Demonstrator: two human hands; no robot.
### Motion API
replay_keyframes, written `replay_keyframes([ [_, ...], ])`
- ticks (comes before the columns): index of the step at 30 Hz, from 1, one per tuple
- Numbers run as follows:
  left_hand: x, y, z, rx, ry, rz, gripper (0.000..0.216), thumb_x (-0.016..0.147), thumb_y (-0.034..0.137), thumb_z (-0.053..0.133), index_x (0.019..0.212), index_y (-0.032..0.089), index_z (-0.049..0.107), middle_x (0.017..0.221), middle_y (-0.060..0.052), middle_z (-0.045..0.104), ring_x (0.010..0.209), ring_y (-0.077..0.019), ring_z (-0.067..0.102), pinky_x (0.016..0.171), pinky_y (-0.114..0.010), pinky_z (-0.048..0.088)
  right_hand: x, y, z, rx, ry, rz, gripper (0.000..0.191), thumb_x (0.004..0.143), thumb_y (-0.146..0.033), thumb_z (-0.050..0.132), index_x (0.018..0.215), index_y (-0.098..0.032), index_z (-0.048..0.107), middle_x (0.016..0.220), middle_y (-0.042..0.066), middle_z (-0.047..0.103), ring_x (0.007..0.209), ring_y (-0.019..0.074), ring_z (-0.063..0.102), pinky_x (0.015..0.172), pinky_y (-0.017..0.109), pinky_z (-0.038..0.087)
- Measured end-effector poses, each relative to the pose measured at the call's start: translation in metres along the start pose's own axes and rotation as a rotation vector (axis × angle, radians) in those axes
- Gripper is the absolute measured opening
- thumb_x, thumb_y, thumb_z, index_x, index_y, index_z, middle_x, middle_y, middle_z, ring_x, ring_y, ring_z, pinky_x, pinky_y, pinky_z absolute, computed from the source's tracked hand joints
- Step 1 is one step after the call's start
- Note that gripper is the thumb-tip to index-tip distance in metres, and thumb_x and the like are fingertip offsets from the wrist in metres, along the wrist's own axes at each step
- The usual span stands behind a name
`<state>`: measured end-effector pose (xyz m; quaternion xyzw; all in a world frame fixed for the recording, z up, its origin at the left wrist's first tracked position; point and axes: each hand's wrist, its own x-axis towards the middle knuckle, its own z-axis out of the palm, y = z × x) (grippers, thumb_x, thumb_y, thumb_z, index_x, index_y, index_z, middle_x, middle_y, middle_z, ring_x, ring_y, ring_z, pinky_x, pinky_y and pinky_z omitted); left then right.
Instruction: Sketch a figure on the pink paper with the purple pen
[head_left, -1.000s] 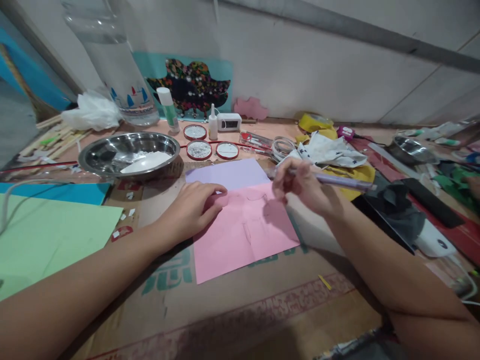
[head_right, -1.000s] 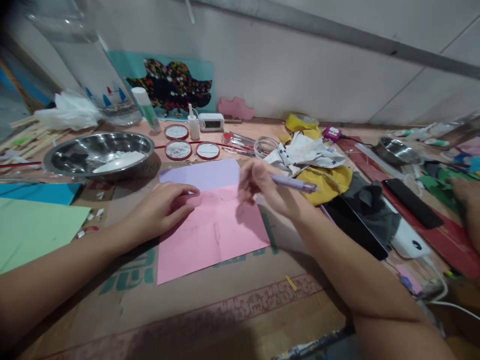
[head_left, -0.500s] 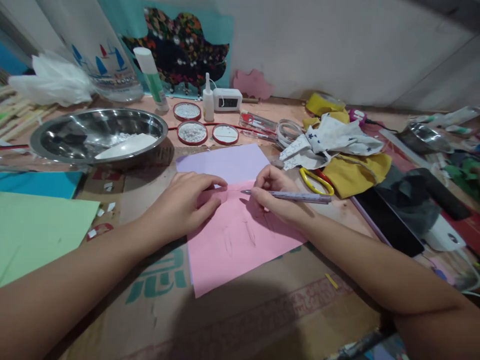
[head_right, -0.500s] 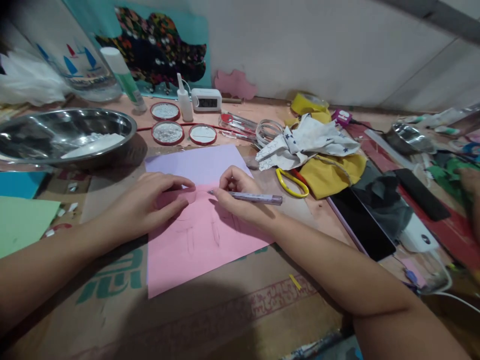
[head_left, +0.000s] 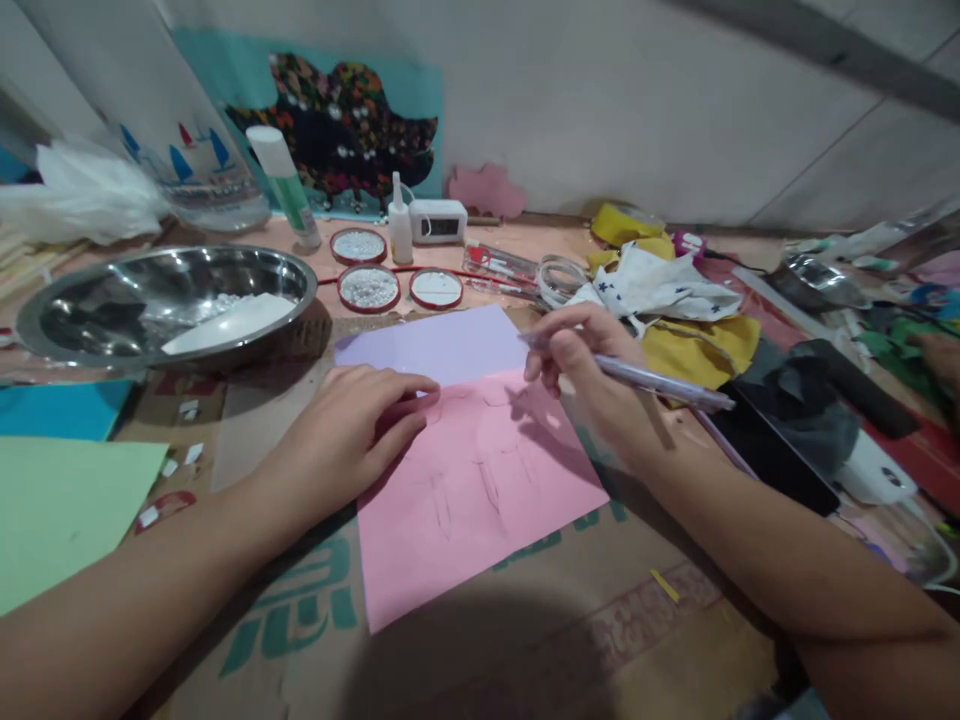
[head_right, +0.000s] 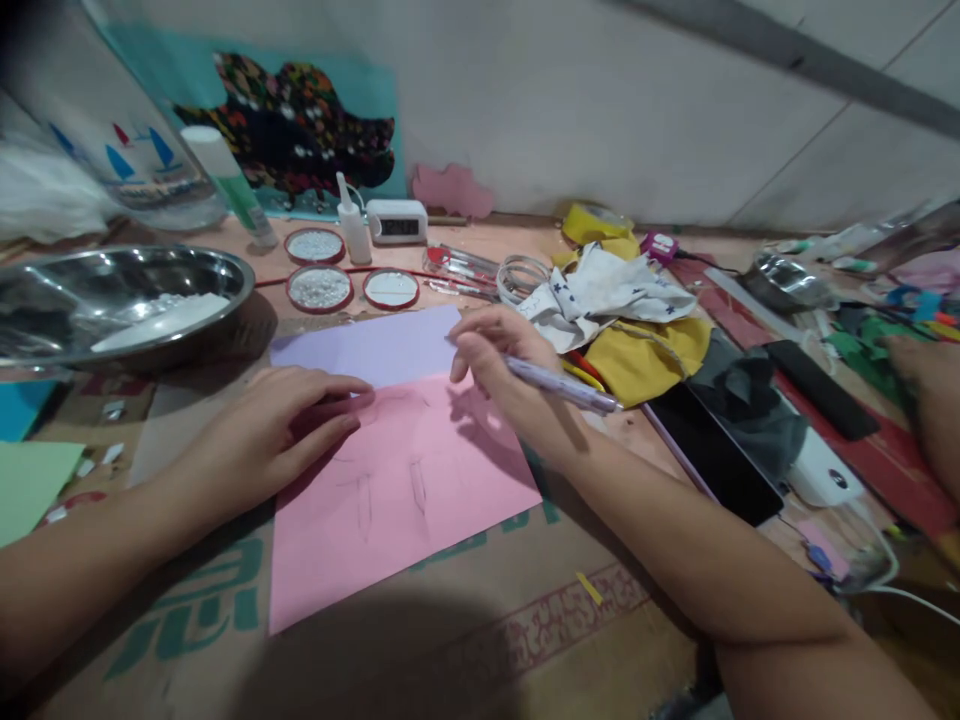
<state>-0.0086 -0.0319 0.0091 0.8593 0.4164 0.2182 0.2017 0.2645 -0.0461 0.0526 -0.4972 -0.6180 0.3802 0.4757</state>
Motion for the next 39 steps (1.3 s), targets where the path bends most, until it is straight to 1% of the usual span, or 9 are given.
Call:
replay_keyframes([
  [3,0.001,-0.002,-0.001,0.041,0.052,0.003,0.032,0.1,0.044,0.05,0.114,0.027,0.073,0.103,-0.006,0.079,0.095,-0.0287,0.07,0.088,-0.045,0.047,0.019,-0.006,-0.036,-0.121,0.127,-0.071,0.057,0.092,-0.08,0.055,0.109,-0.026,0.063,0.084,0.004,0.073,0.068,0.0175,0.061,0.062,0.032,0.05],
  [5,0.003,-0.004,-0.001,0.065,0.07,0.007,0.031,0.1,0.041,0.048,0.11,0.026,0.074,0.1,-0.006,0.079,0.093,-0.0288,0.071,0.085,-0.045,0.046,0.03,-0.004,-0.061,-0.226,0.141,-0.092,0.057,0.094,-0.079,0.051,0.102,-0.024,0.065,0.079,0.004,0.072,0.066,0.0175,0.06,0.066,0.032,0.05],
  [9,0.004,-0.007,0.0,0.069,0.081,0.014,0.031,0.099,0.04,0.049,0.11,0.025,0.074,0.105,-0.008,0.078,0.098,-0.029,0.07,0.087,-0.046,0.047,0.04,0.015,-0.088,-0.569,0.026,-0.07,0.032,0.095,-0.052,0.065,0.088,-0.022,0.063,0.085,0.005,0.073,0.076,0.0199,0.063,0.074,0.033,0.048],
  [13,0.005,-0.01,0.003,0.097,0.084,0.009,0.032,0.099,0.039,0.05,0.112,0.023,0.074,0.108,-0.009,0.075,0.101,-0.0295,0.067,0.088,-0.046,0.048,0.038,0.041,-0.074,-0.634,-0.131,-0.22,0.016,0.091,-0.032,0.067,0.094,-0.022,0.055,0.115,0.01,0.072,0.103,0.0245,0.066,0.091,0.037,0.047],
  [16,0.004,-0.009,0.004,0.116,0.084,0.009,0.031,0.099,0.038,0.049,0.112,0.023,0.074,0.107,-0.01,0.075,0.101,-0.0287,0.066,0.091,-0.046,0.05,0.036,0.056,-0.056,-0.665,-0.232,-0.251,0.015,0.088,-0.021,0.063,0.084,-0.023,0.049,0.101,0.008,0.072,0.094,0.0234,0.063,0.085,0.036,0.047],
  [21,0.0,-0.011,0.001,0.204,0.119,-0.023,0.039,0.101,0.043,0.047,0.122,0.02,0.071,0.128,-0.015,0.071,0.119,-0.0336,0.065,0.103,-0.054,0.049,0.038,0.066,-0.051,-0.748,-0.167,-0.267,0.016,0.089,-0.011,0.053,0.08,-0.024,0.048,0.086,0.008,0.066,0.086,0.0243,0.056,0.084,0.037,0.042],
  [25,0.011,-0.024,-0.005,0.267,0.095,-0.128,0.066,0.094,0.06,0.057,0.141,0.014,0.059,0.154,-0.022,0.055,0.141,-0.0419,0.052,0.115,-0.062,0.042,0.04,0.07,-0.058,-0.784,-0.122,-0.263,0.012,0.089,-0.01,0.053,0.088,-0.022,0.053,0.089,0.01,0.066,0.089,0.0252,0.056,0.084,0.037,0.041],
  [31,0.028,-0.036,-0.012,0.127,0.028,-0.041,0.066,0.092,0.061,0.062,0.142,0.018,0.058,0.149,-0.019,0.061,0.141,-0.0378,0.053,0.119,-0.059,0.039,0.041,0.073,-0.059,-0.82,-0.103,-0.261,0.009,0.091,-0.012,0.054,0.092,-0.021,0.057,0.093,0.011,0.069,0.091,0.0255,0.059,0.085,0.036,0.042],
  [39,0.003,-0.012,-0.015,0.099,0.012,0.044,0.048,0.096,0.047,0.064,0.138,0.024,0.063,0.134,-0.014,0.067,0.126,-0.0326,0.062,0.11,-0.052,0.049,0.042,0.074,-0.06,-0.86,-0.084,-0.263,0.009,0.093,-0.015,0.055,0.098,-0.018,0.061,0.099,0.014,0.072,0.094,0.026,0.063,0.084,0.035,0.043],
])
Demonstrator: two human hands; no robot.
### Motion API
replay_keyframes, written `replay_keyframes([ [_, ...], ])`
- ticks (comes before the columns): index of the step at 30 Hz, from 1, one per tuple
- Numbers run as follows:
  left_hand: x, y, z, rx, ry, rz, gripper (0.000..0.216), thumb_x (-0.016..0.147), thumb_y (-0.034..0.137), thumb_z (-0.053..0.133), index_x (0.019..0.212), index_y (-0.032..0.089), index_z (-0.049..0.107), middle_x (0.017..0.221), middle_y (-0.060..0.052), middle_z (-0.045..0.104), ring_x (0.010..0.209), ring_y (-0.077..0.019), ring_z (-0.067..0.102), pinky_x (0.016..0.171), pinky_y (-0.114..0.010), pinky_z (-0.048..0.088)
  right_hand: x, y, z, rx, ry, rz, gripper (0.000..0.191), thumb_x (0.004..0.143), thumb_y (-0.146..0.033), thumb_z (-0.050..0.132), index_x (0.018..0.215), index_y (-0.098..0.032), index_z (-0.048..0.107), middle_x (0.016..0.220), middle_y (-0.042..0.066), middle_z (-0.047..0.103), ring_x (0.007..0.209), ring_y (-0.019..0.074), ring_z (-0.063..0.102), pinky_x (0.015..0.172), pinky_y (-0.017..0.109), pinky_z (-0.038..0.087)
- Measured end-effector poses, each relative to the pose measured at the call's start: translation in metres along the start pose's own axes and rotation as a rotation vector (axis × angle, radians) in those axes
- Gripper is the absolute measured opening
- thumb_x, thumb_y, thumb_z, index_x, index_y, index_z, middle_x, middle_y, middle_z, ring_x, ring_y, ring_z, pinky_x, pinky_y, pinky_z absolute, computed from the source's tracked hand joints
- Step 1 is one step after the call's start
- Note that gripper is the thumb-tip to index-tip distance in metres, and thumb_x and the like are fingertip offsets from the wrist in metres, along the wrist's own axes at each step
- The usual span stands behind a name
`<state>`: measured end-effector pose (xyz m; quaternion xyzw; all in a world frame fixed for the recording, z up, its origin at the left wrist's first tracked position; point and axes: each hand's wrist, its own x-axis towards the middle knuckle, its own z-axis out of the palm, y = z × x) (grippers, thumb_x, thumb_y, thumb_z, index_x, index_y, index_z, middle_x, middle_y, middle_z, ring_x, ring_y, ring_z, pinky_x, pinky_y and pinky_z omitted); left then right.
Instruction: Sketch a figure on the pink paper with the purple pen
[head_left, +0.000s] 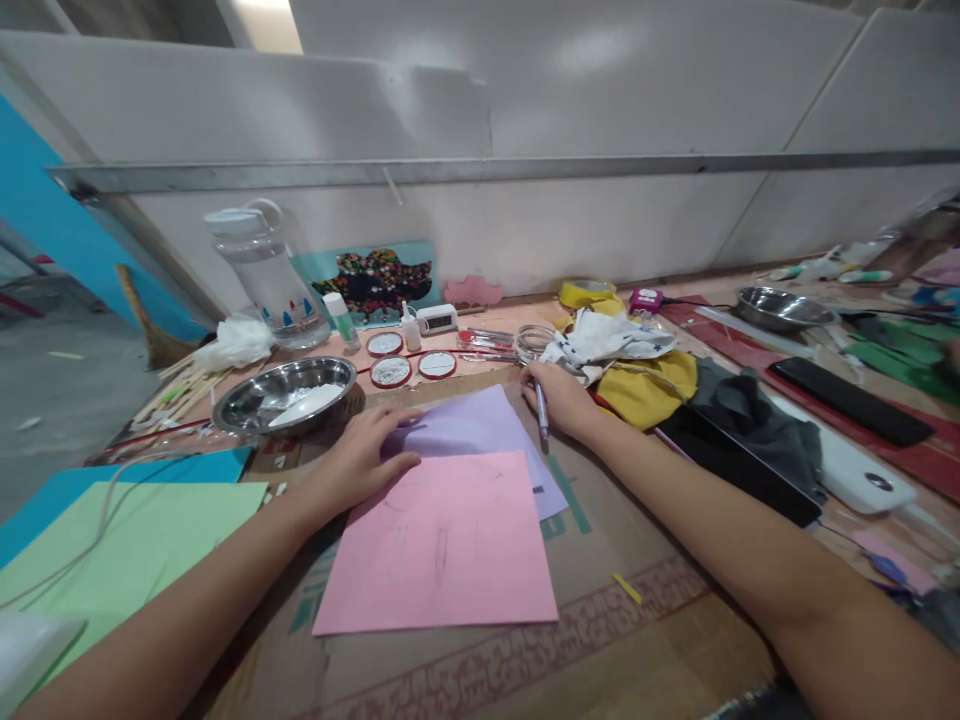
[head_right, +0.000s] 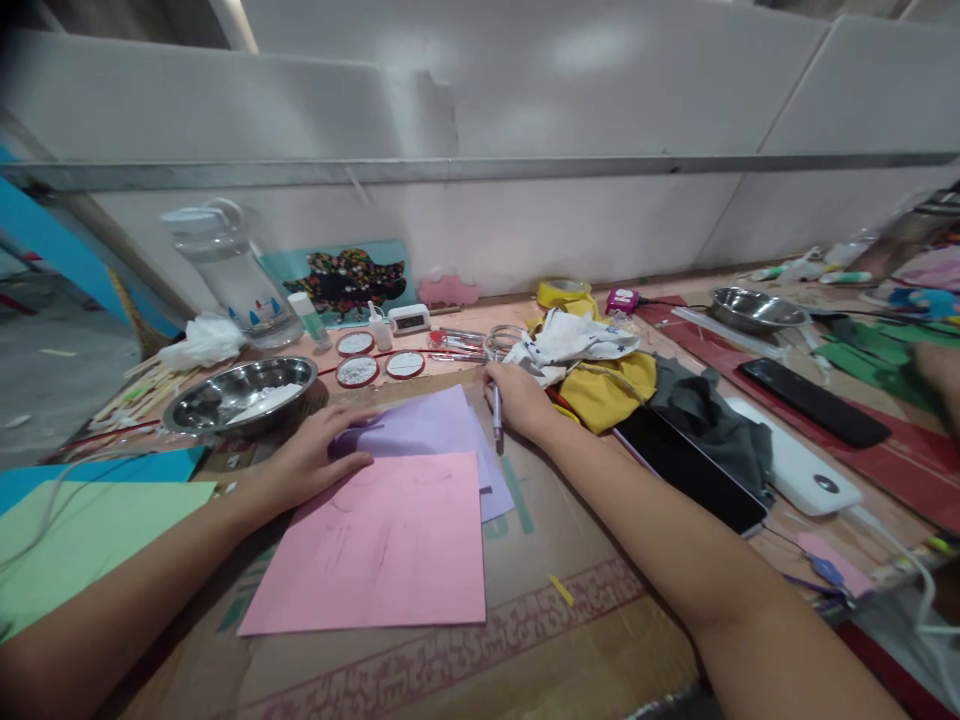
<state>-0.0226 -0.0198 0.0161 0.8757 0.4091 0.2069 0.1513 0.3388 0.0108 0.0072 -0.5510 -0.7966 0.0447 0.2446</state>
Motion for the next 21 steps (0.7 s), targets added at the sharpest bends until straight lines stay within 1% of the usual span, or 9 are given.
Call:
replay_keyframes([
  [1,-0.003,0.004,0.0,0.007,-0.019,0.018,0.045,0.097,0.046,0.063,0.137,0.025,0.065,0.133,-0.013,0.067,0.124,-0.0319,0.064,0.109,-0.051,0.05,0.0,0.0,0.001,-0.005,0.003,0.0,0.009,0.092,-0.015,0.056,0.098,-0.018,0.062,0.099,0.014,0.072,0.094,0.0262,0.063,0.084,0.035,0.043],
  [3,-0.008,0.008,0.0,0.022,-0.035,0.039,0.044,0.098,0.045,0.06,0.138,0.027,0.065,0.142,-0.012,0.064,0.13,-0.032,0.061,0.112,-0.05,0.049,0.0,0.002,0.002,-0.016,0.01,0.001,0.009,0.091,-0.014,0.057,0.098,-0.018,0.062,0.099,0.013,0.073,0.093,0.0261,0.063,0.083,0.035,0.043],
  [6,-0.012,0.006,0.002,0.075,-0.035,-0.034,0.069,0.094,0.051,0.065,0.156,0.026,0.048,0.159,-0.014,0.052,0.145,-0.0364,0.051,0.119,-0.055,0.042,0.001,0.003,0.004,-0.026,0.018,-0.005,0.009,0.092,-0.014,0.058,0.098,-0.019,0.063,0.098,0.011,0.073,0.091,0.0251,0.063,0.082,0.033,0.044],
  [7,-0.012,0.005,0.002,0.096,-0.04,-0.077,0.078,0.092,0.053,0.068,0.159,0.025,0.043,0.159,-0.016,0.052,0.145,-0.0381,0.05,0.119,-0.057,0.042,0.001,0.004,0.005,-0.029,0.021,-0.007,0.009,0.092,-0.014,0.058,0.098,-0.019,0.063,0.097,0.011,0.073,0.091,0.0248,0.063,0.082,0.033,0.044],
  [9,-0.012,0.002,0.003,0.125,-0.055,-0.145,0.084,0.088,0.055,0.072,0.16,0.024,0.042,0.152,-0.016,0.058,0.139,-0.0394,0.054,0.114,-0.059,0.045,0.001,0.005,0.006,-0.037,0.027,-0.012,0.01,0.092,-0.014,0.058,0.098,-0.02,0.064,0.096,0.01,0.073,0.091,0.0245,0.064,0.082,0.032,0.044],
  [11,-0.012,0.002,0.004,0.129,-0.052,-0.159,0.077,0.087,0.054,0.073,0.155,0.026,0.05,0.141,-0.014,0.063,0.129,-0.0373,0.06,0.109,-0.056,0.049,0.001,0.006,0.006,-0.047,0.031,-0.02,0.012,0.09,-0.013,0.058,0.098,-0.02,0.064,0.096,0.01,0.073,0.091,0.0244,0.064,0.081,0.032,0.044],
  [13,-0.012,0.003,0.005,0.116,-0.028,-0.13,0.064,0.089,0.052,0.072,0.146,0.028,0.059,0.135,-0.012,0.065,0.125,-0.0346,0.061,0.108,-0.054,0.049,0.0,0.007,0.006,-0.056,0.03,-0.034,0.012,0.09,-0.013,0.058,0.098,-0.02,0.063,0.095,0.01,0.073,0.09,0.0244,0.064,0.081,0.032,0.045],
  [16,-0.012,0.008,0.005,0.106,0.019,-0.083,0.053,0.089,0.049,0.073,0.136,0.025,0.067,0.14,-0.012,0.064,0.132,-0.0345,0.058,0.114,-0.054,0.045,0.0,0.007,0.006,-0.067,0.028,-0.054,0.011,0.09,-0.014,0.056,0.097,-0.019,0.063,0.093,0.011,0.072,0.088,0.0251,0.064,0.081,0.033,0.045],
  [21,-0.013,0.018,0.005,0.149,0.021,-0.032,0.047,0.094,0.043,0.07,0.135,0.022,0.068,0.151,-0.016,0.059,0.139,-0.0347,0.055,0.117,-0.056,0.043,0.0,0.007,0.004,-0.082,0.031,-0.065,0.01,0.092,-0.018,0.054,0.097,-0.018,0.063,0.093,0.014,0.072,0.088,0.0271,0.065,0.081,0.035,0.047],
])
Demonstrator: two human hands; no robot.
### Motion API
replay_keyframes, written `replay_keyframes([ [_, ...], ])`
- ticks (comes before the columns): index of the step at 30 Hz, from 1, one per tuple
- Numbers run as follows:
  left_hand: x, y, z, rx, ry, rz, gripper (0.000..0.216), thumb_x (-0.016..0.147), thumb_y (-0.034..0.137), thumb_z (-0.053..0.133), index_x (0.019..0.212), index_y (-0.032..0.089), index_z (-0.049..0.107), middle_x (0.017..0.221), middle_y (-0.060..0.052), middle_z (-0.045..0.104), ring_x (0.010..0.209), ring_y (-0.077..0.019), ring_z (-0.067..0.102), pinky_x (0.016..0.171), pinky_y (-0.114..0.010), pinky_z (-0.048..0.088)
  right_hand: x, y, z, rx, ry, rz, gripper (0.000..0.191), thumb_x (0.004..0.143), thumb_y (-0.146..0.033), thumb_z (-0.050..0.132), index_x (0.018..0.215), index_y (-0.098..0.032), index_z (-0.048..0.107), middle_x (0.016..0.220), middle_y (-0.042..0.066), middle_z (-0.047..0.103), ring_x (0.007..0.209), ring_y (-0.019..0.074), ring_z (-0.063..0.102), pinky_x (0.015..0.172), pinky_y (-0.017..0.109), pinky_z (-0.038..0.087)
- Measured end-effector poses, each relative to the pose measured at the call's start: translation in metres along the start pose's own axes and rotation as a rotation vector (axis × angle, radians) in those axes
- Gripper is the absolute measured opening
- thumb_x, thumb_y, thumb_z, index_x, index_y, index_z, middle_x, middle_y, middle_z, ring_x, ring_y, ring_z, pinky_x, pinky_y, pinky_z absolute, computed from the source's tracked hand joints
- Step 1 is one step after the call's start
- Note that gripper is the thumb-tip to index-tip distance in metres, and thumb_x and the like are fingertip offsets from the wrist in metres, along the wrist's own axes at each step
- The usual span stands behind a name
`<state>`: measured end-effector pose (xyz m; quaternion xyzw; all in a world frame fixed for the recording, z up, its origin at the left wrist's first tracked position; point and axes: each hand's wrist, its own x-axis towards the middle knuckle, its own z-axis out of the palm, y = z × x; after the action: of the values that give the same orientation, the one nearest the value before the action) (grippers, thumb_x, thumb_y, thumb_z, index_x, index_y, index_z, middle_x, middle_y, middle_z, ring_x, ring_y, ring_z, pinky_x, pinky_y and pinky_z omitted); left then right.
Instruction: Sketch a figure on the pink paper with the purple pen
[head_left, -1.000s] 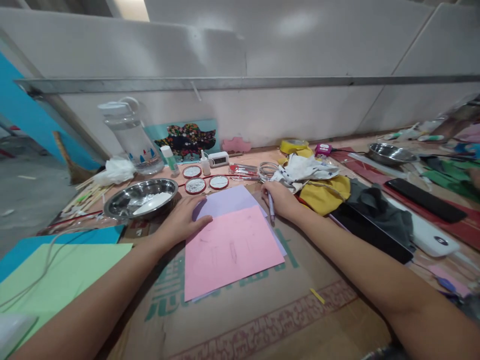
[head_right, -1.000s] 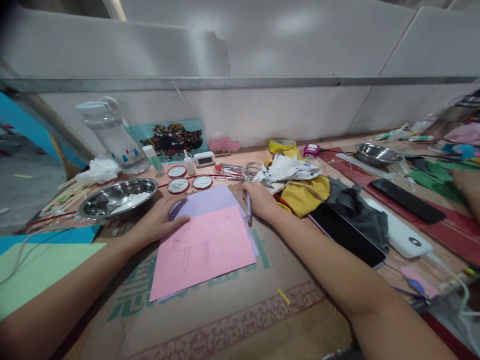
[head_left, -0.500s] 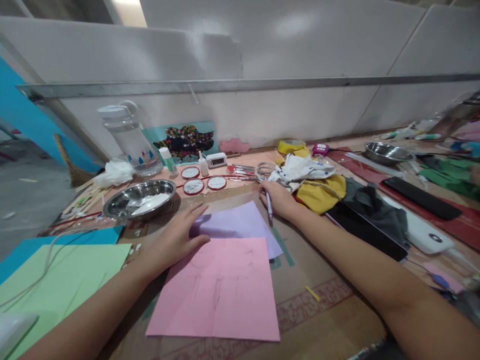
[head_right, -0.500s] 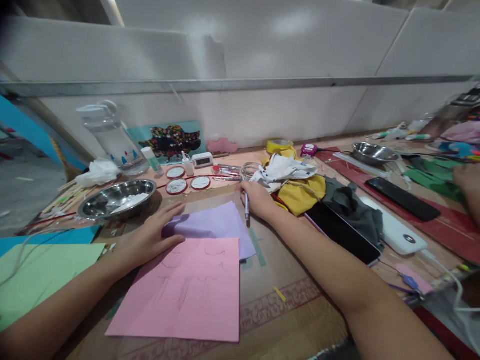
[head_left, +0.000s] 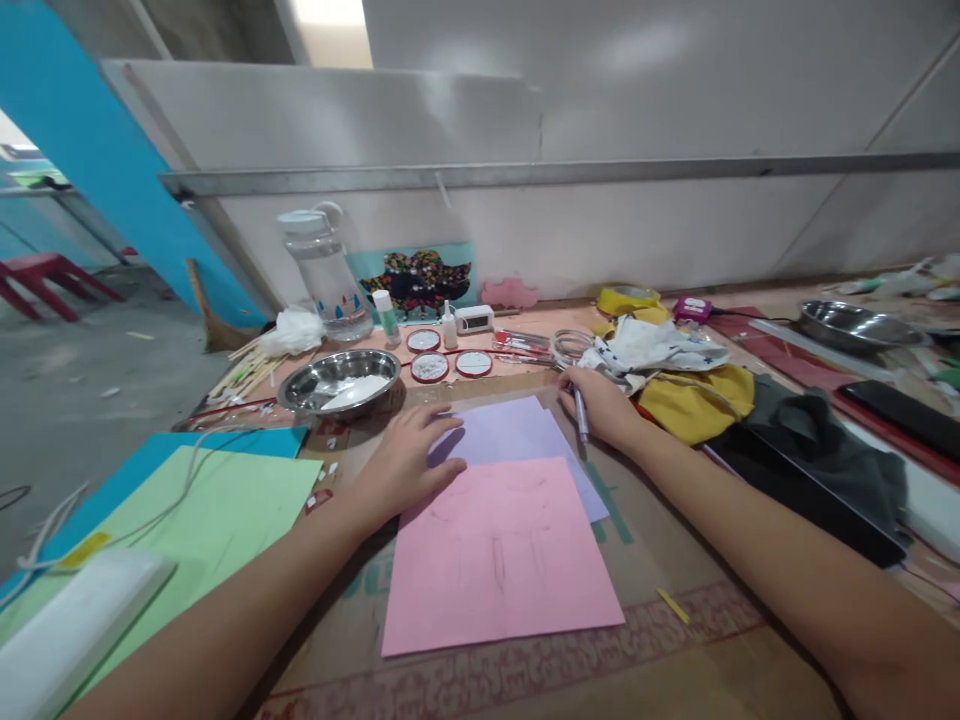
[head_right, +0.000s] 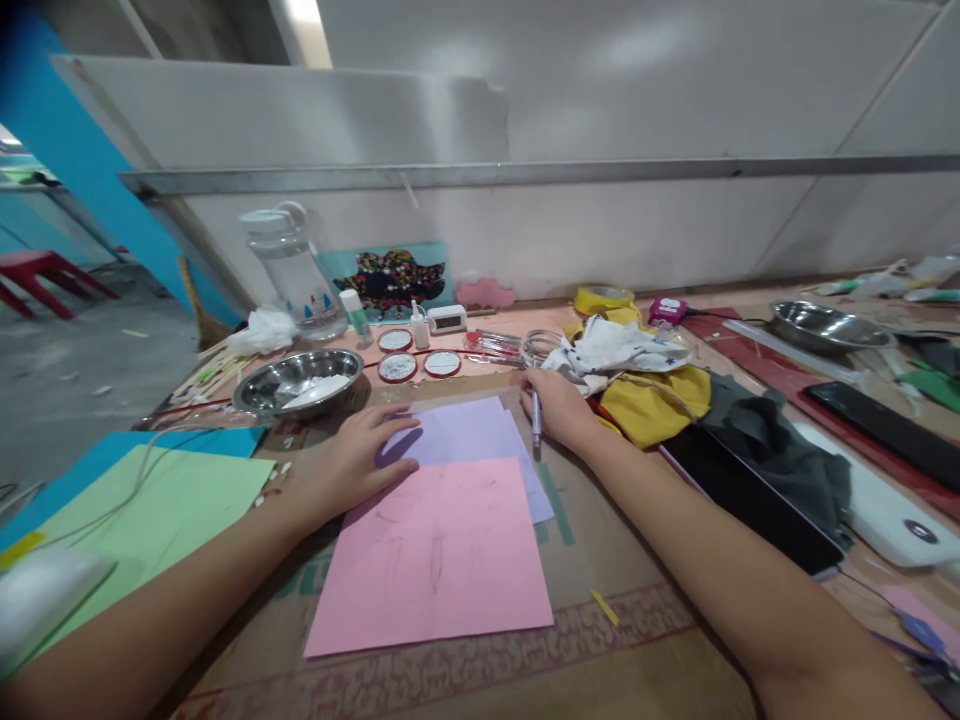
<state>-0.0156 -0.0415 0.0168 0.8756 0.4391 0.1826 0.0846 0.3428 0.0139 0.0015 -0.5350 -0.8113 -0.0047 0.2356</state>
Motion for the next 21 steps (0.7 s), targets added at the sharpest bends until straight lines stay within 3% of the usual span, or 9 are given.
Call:
replay_keyframes([
  [3,0.0,0.004,0.004,0.039,0.04,0.007,0.047,0.094,0.04,0.07,0.135,0.019,0.068,0.153,-0.018,0.057,0.138,-0.0357,0.057,0.113,-0.056,0.048,0.0,0.0,-0.001,-0.01,-0.004,-0.001,0.009,0.093,-0.021,0.055,0.097,-0.018,0.063,0.093,0.014,0.072,0.088,0.0276,0.066,0.08,0.036,0.048],
  [6,0.001,0.005,-0.001,0.069,0.104,-0.006,0.037,0.096,0.035,0.067,0.129,0.018,0.07,0.144,-0.017,0.065,0.132,-0.0328,0.061,0.11,-0.052,0.051,0.001,0.001,-0.001,-0.022,-0.009,0.0,0.009,0.092,-0.021,0.055,0.096,-0.019,0.063,0.093,0.014,0.073,0.087,0.0278,0.067,0.08,0.036,0.048],
  [10,0.005,-0.007,-0.045,0.125,0.169,-0.069,0.032,0.104,0.032,0.049,0.117,0.02,0.075,0.121,-0.012,0.075,0.114,-0.0292,0.068,0.103,-0.047,0.052,0.001,0.003,0.001,-0.028,-0.011,-0.002,0.009,0.092,-0.023,0.055,0.095,-0.019,0.063,0.091,0.013,0.072,0.086,0.0284,0.067,0.078,0.036,0.049],
  [12,0.01,-0.025,-0.076,0.254,0.188,-0.289,0.037,0.105,0.036,0.044,0.125,0.024,0.074,0.127,-0.01,0.075,0.119,-0.0286,0.067,0.103,-0.043,0.05,0.001,0.003,0.002,-0.026,-0.011,-0.004,0.01,0.093,-0.024,0.055,0.094,-0.019,0.063,0.092,0.014,0.073,0.087,0.0291,0.067,0.079,0.037,0.049],
  [13,0.014,-0.037,-0.089,0.324,0.136,-0.435,0.04,0.105,0.036,0.042,0.129,0.027,0.073,0.129,-0.007,0.076,0.119,-0.029,0.068,0.101,-0.041,0.051,0.001,0.003,0.002,-0.024,-0.01,-0.003,0.01,0.093,-0.024,0.054,0.095,-0.019,0.063,0.092,0.014,0.073,0.088,0.0294,0.067,0.08,0.038,0.049],
  [16,0.028,-0.075,-0.111,0.347,-0.002,-0.569,0.037,0.094,0.045,0.057,0.113,0.023,0.08,0.107,-0.012,0.081,0.102,-0.0347,0.074,0.086,-0.039,0.054,0.002,0.002,0.002,-0.014,-0.01,0.009,0.011,0.092,-0.024,0.055,0.095,-0.019,0.064,0.092,0.016,0.073,0.087,0.0301,0.067,0.08,0.039,0.049],
  [18,0.038,-0.095,-0.107,0.322,-0.093,-0.59,0.037,0.083,0.053,0.07,0.101,0.023,0.083,0.102,-0.011,0.082,0.096,-0.0335,0.075,0.082,-0.035,0.054,0.003,0.0,0.001,-0.004,-0.013,0.024,0.011,0.091,-0.023,0.054,0.094,-0.019,0.063,0.092,0.016,0.073,0.087,0.0302,0.067,0.081,0.039,0.049],
  [21,0.044,-0.108,-0.088,0.263,-0.135,-0.58,0.048,0.075,0.05,0.076,0.116,0.027,0.08,0.122,-0.007,0.08,0.106,-0.0314,0.073,0.087,-0.031,0.054,0.004,-0.005,-0.003,0.018,-0.017,0.056,0.01,0.09,-0.024,0.054,0.094,-0.019,0.062,0.095,0.016,0.073,0.091,0.0303,0.066,0.083,0.04,0.048],
])
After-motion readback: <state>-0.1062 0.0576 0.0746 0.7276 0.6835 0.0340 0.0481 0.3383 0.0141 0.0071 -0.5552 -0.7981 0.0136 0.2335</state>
